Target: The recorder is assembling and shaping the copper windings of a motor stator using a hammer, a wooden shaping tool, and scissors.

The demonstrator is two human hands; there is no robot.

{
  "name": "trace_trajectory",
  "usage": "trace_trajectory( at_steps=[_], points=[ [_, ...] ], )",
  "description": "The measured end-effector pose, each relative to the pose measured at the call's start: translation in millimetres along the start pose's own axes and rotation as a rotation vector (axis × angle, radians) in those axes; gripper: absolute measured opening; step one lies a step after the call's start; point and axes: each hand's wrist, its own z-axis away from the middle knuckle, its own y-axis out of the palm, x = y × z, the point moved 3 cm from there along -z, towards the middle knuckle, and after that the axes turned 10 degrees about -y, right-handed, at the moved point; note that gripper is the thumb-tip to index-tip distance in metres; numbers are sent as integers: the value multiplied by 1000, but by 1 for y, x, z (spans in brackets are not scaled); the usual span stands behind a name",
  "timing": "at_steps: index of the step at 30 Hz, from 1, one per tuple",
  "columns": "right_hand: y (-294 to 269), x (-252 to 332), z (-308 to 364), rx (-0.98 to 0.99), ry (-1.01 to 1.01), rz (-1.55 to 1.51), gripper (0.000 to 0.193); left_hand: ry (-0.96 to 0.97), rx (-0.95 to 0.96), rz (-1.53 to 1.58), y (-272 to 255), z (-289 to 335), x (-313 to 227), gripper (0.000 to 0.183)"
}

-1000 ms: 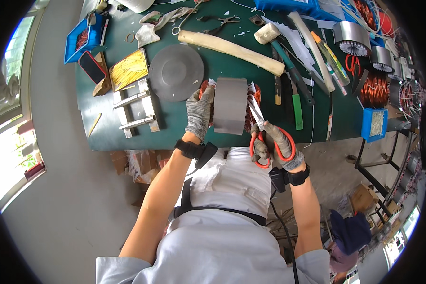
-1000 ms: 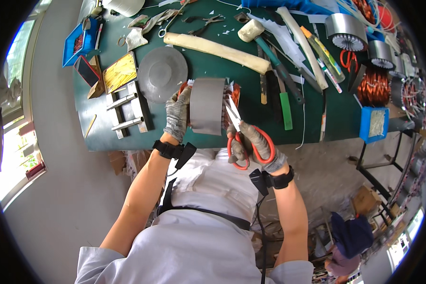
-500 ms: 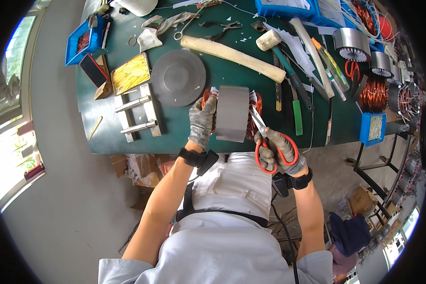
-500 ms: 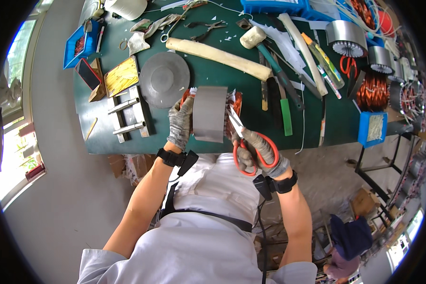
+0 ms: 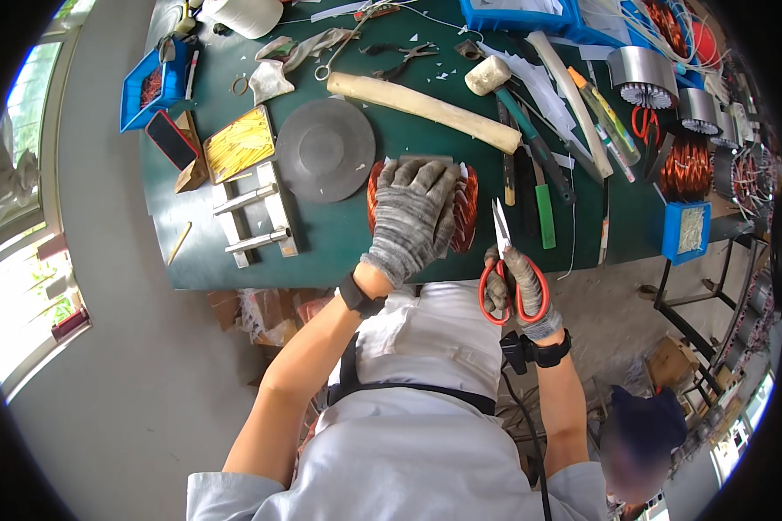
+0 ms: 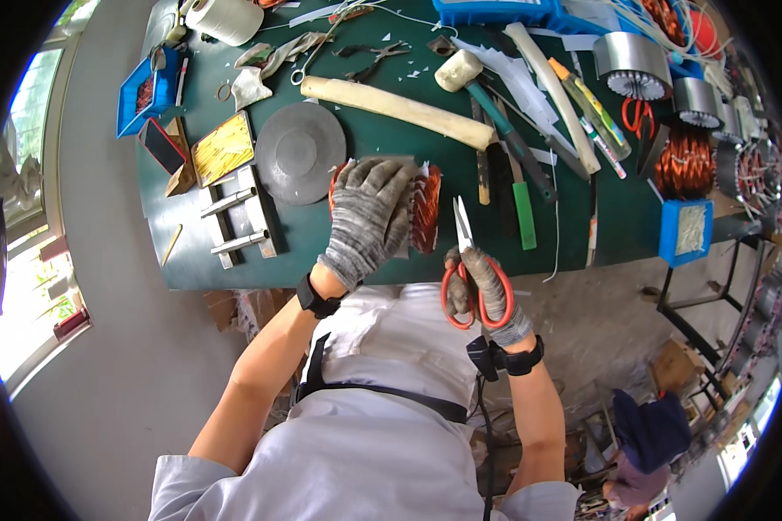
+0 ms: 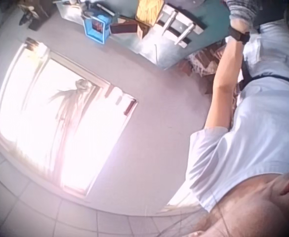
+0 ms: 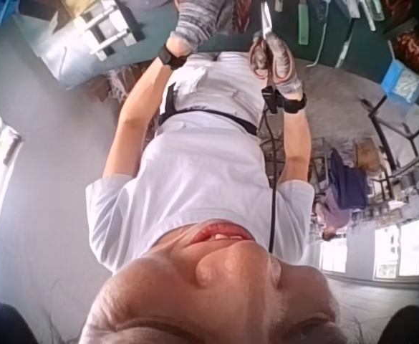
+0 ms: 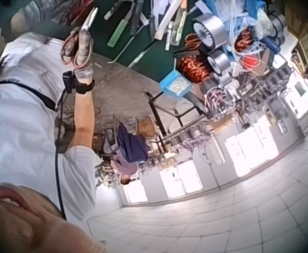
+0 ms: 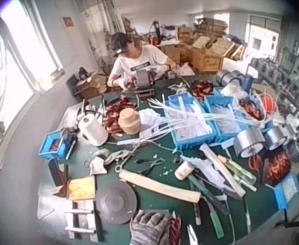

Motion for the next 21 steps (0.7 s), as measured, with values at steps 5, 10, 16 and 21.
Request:
trace_trajectory(
  at_steps=[5, 10, 16, 21],
  points=[
    [-4, 3, -1, 7, 28, -65, 45, 11, 109, -140, 10, 1, 0, 39],
    [6, 11, -3, 54, 90, -113, 49, 91, 81, -54, 6, 0, 3, 33],
    [20, 25, -19, 134, 255, -151, 50, 126, 85, -2, 3, 3, 7, 33],
    [18, 25, -26, 161, 350, -199, 45, -97, -170, 234, -16, 14, 27, 33]
  ],
)
